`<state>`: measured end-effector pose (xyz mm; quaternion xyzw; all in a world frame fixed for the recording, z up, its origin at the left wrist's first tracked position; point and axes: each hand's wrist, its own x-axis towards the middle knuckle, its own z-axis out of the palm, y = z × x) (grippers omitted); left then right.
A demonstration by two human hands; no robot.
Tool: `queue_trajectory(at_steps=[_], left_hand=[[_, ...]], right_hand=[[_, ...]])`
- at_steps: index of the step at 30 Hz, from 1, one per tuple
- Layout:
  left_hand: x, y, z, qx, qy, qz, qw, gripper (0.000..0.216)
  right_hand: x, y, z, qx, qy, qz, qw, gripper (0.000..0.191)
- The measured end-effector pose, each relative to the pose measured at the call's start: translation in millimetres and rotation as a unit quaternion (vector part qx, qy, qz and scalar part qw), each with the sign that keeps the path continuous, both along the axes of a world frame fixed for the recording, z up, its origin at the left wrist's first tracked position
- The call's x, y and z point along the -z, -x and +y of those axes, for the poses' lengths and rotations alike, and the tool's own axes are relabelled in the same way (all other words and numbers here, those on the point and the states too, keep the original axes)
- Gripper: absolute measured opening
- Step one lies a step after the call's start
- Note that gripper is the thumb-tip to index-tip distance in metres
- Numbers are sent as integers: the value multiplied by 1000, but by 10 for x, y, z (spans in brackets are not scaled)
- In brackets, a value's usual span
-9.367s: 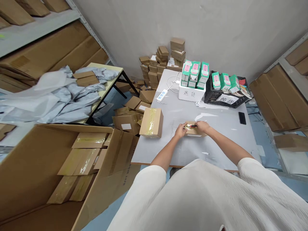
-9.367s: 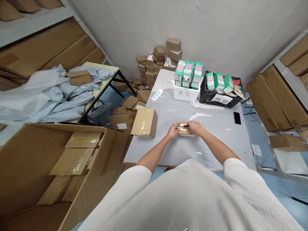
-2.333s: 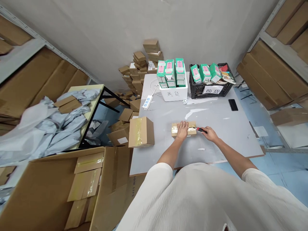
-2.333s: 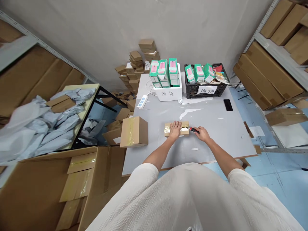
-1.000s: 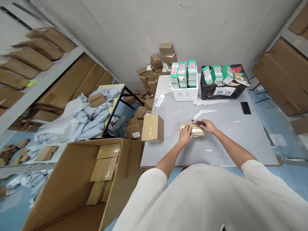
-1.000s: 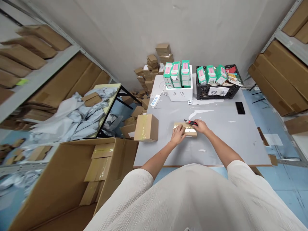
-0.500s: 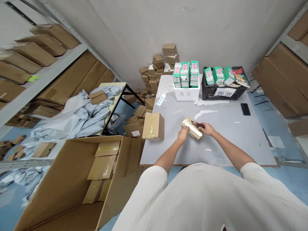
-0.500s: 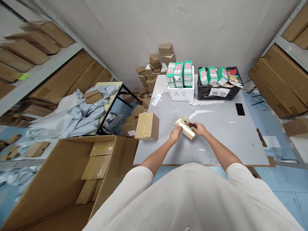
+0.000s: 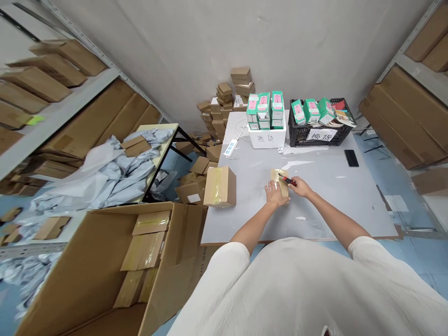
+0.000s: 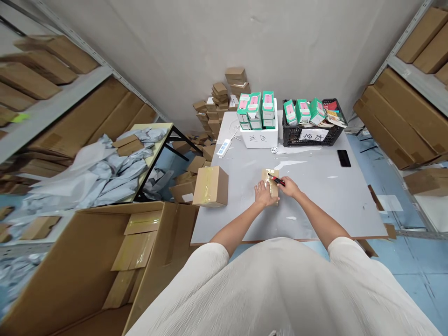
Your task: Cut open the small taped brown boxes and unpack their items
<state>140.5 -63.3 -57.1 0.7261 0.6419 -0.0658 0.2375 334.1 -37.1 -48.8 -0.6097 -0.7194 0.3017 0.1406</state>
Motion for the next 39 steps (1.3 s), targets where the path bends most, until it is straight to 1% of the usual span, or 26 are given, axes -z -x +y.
queue_trajectory(at_steps=[2, 5, 8, 11, 13, 14, 17, 19, 22, 24, 27, 29, 31, 35, 39], left_hand=[[14, -13, 3, 17, 26, 15, 999, 123], [15, 77, 61, 74, 42, 22, 996, 122], [-5, 260, 140, 139, 35, 18, 990, 121], [-37, 439, 189, 169, 15, 16, 985, 115], [-53, 501, 192, 172, -5, 18, 985, 107], [-57, 508, 185, 171, -20, 17, 985, 99], [-49, 441, 145, 175, -64, -4, 983, 71], [-32, 367, 118, 183, -74, -24, 980, 60], [-7, 292, 96, 187, -70, -38, 979, 56], [6, 274, 94, 187, -71, -35, 979, 51], [27, 251, 90, 199, -82, -15, 976, 46], [44, 221, 82, 208, -93, 1, 974, 47], [59, 185, 78, 207, -97, 11, 973, 51], [55, 129, 105, 188, -85, 13, 978, 57], [18, 124, 137, 176, -68, 4, 982, 56]], right_hand=[[21, -26, 66, -8, -16, -10, 1000, 30], [65, -53, 112, 0, -14, -27, 1000, 35], [105, -64, 102, 2, 2, -18, 1000, 37], [133, -61, 60, 2, 33, 30, 999, 31], [142, -50, 23, 20, 61, 62, 996, 27], [143, -44, 4, 34, 72, 74, 994, 26], [136, -25, -58, 75, 105, 113, 985, 24], [124, -25, -101, 84, 148, 155, 973, 24], [101, -70, -156, 86, 190, 198, 958, 27], [83, -137, -179, 89, 185, 196, 959, 27], [55, -281, -185, 94, 157, 164, 969, 23], [40, -384, -179, 100, 153, 138, 973, 21], [28, -478, -175, 111, 171, 123, 971, 22], [1, -613, -194, 122, 196, 128, 965, 25], [-49, -695, -210, 93, 202, 130, 966, 23]])
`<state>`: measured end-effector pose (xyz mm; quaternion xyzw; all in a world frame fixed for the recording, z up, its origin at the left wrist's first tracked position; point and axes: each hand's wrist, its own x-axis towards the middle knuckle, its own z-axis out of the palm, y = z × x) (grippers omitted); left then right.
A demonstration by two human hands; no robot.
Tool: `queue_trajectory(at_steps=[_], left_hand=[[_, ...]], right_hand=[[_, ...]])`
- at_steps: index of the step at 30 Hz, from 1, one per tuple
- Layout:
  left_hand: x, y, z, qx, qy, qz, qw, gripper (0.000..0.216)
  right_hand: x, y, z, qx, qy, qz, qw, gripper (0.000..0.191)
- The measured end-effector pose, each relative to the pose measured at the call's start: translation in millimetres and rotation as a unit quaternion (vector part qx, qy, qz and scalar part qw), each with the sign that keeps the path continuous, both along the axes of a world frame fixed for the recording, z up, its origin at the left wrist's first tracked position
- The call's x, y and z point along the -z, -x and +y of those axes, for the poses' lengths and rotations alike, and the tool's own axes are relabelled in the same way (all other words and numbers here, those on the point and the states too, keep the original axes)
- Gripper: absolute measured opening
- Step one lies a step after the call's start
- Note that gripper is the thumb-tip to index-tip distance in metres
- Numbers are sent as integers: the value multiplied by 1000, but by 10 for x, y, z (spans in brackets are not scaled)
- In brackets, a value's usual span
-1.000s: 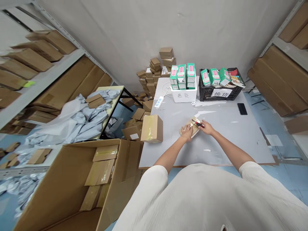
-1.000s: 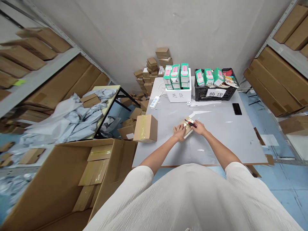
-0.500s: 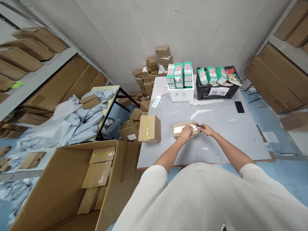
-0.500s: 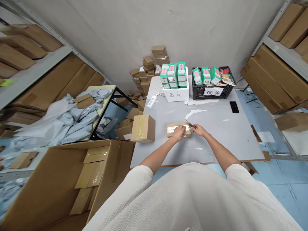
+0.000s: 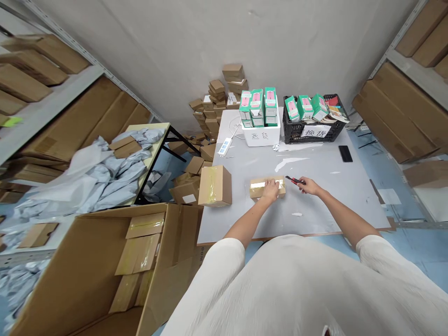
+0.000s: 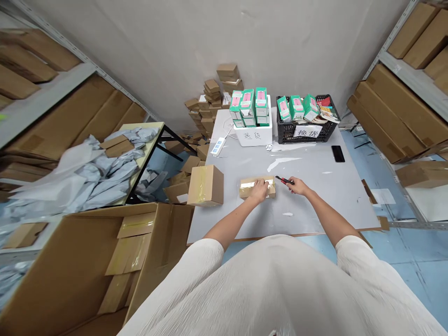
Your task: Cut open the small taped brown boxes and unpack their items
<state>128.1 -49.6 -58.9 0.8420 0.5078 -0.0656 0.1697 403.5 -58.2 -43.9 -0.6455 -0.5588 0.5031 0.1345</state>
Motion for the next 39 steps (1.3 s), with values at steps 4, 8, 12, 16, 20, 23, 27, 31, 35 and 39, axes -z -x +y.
queue_trajectory(at_steps=[4, 8, 12, 16, 20, 23, 27, 31, 35, 39], left_hand=[[-10, 28, -22, 1, 8, -18, 1000, 51], [4, 45, -55, -1, 6, -16, 1000, 58], [10, 43, -64, 2, 2, -14, 1000, 57], [16, 47, -61, 2, 0, -13, 1000, 58], [20, 48, -62, -1, 0, -12, 1000, 57], [18, 40, -64, 3, -5, -5, 1000, 54], [20, 35, -70, 3, -15, -9, 1000, 52], [26, 38, -75, 11, -24, 6, 1000, 52], [23, 46, -69, 12, -20, 12, 1000, 53], [28, 66, -69, 14, -5, -13, 1000, 55]], right_hand=[[-24, -55, 39, -80, -61, -65, 993, 20], [1, -63, 132, -149, -126, -155, 968, 29], [38, 15, 252, -185, -143, -226, 946, 38], [80, 146, 365, -207, -151, -273, 927, 39], [127, 216, 454, -201, -143, -244, 938, 32], [147, 163, 496, -198, -88, -216, 952, 28], [155, 9, 488, -193, 20, -125, 973, 27], [145, -42, 422, -180, 52, -103, 977, 26], [132, -5, 368, -159, 32, -98, 982, 27], [152, 1, 343, -167, 42, -62, 983, 30]])
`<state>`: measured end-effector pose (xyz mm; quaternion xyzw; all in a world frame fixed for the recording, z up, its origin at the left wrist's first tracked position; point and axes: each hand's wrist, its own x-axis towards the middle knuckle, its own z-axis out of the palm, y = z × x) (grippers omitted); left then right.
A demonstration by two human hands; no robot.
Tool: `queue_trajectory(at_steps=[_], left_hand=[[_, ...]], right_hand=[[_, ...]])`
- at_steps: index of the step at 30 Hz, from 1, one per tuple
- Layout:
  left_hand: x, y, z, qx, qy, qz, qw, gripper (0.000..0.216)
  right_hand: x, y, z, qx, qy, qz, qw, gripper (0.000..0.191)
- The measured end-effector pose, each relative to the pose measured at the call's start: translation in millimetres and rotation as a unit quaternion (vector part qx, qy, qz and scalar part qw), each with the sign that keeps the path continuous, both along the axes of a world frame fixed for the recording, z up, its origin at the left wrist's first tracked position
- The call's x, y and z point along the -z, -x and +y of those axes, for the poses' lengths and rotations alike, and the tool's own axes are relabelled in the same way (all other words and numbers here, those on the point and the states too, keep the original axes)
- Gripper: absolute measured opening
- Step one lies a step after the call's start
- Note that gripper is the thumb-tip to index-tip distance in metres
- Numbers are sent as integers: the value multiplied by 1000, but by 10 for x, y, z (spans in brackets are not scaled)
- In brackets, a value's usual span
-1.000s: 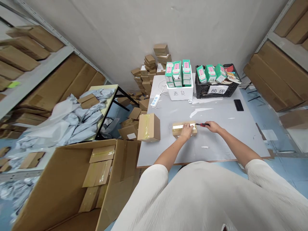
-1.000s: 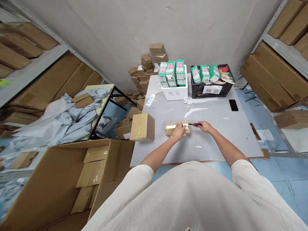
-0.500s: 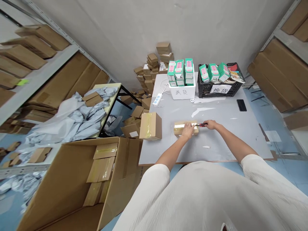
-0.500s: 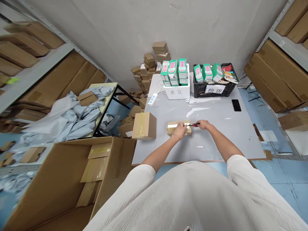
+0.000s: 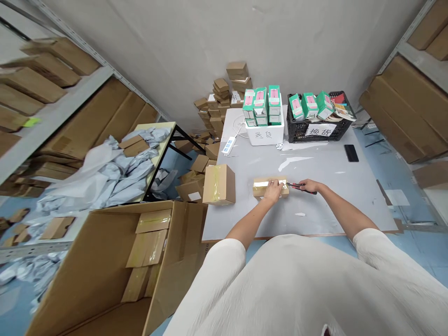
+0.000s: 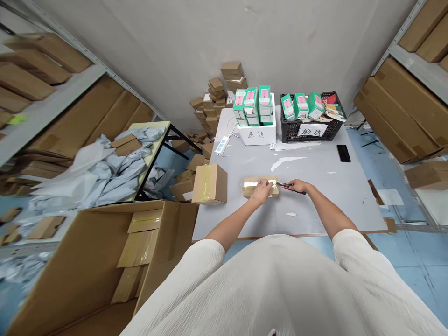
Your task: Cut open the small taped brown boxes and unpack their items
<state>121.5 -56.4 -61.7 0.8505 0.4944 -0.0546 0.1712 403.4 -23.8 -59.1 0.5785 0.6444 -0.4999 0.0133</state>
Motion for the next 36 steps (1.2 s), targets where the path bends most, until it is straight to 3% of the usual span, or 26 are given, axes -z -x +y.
queue_trajectory(at_steps=[5, 12, 18, 22, 26, 32, 36], left_hand=[[1, 8, 6, 16, -15, 12, 1000, 61], [-64, -20, 20, 19, -7, 25, 999, 54], [-123, 26, -6, -23, 13, -37, 999, 80], [-139, 48, 77, -89, 0, -68, 994, 63], [-92, 49, 170, -104, -16, -58, 993, 53], [41, 31, 246, -99, -19, -50, 994, 53], [111, 14, 297, -96, -14, -38, 995, 50]], right_hand=[[44, 55, -37, 18, -4, 16, 1000, 31], [17, -13, -150, 55, 50, 10, 997, 23], [25, -76, -214, 111, 28, 54, 992, 27], [-55, -92, -307, 133, 6, 67, 989, 30], [-177, -59, -426, 151, -20, 84, 985, 32], [-245, -12, -541, 82, -96, 70, 989, 36], [-259, 20, -564, -13, -198, -22, 980, 40]])
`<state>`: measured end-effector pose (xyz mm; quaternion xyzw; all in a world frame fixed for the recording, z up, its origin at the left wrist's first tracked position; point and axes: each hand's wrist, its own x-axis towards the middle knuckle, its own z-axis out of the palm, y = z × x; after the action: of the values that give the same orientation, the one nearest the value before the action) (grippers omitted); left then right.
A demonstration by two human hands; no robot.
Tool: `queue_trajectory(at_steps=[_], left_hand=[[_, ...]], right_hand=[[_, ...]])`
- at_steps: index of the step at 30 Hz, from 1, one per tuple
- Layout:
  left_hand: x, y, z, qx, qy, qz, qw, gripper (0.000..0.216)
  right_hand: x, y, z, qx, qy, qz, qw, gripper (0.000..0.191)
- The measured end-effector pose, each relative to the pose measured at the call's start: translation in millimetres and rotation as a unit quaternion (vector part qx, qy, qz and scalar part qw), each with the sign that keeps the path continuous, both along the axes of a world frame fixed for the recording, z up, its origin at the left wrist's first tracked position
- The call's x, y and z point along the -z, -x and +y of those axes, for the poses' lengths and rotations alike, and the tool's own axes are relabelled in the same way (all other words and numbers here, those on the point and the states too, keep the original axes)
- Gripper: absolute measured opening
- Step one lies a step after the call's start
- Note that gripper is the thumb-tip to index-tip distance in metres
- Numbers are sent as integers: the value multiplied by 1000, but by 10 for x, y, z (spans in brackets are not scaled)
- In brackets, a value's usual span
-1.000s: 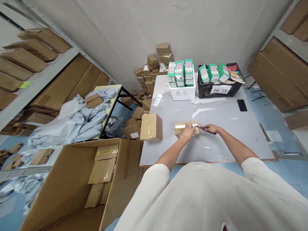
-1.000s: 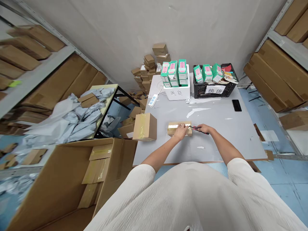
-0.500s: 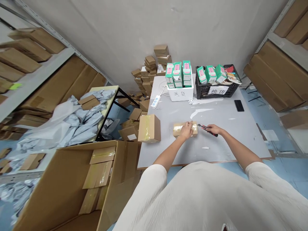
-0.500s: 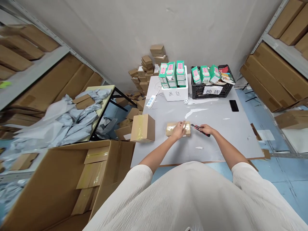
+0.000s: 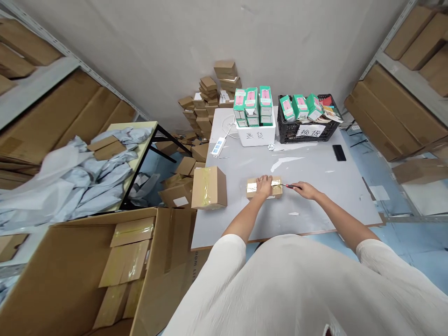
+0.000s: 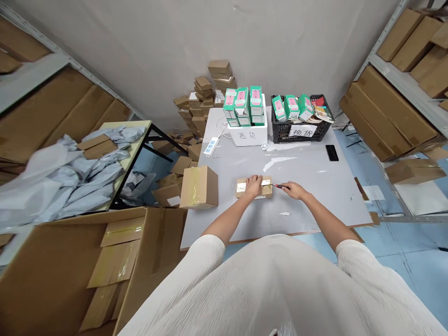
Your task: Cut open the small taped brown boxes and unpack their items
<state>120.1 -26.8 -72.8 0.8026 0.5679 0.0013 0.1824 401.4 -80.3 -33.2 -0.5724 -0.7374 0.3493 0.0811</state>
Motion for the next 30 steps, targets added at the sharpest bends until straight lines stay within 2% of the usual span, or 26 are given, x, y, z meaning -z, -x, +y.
queue_trajectory(at_steps=[3, 8, 17, 25, 30], left_hand=[[66, 9, -11, 8, -22, -3, 1000, 50], [183, 27, -84, 25, -50, -17, 998, 60], [232, 23, -109, 12, -51, -35, 998, 59], [196, 35, -91, 16, -36, -26, 999, 66], [157, 42, -143, 21, -41, -21, 999, 64]], right_hand=[[-30, 39, 3, -42, -31, -82, 995, 45], [-57, 89, 22, -64, -42, -119, 990, 47], [166, 108, -45, -22, -76, -118, 990, 47], [308, 50, -132, 32, -116, -105, 987, 45], [404, 130, -110, 28, -114, -73, 990, 43]])
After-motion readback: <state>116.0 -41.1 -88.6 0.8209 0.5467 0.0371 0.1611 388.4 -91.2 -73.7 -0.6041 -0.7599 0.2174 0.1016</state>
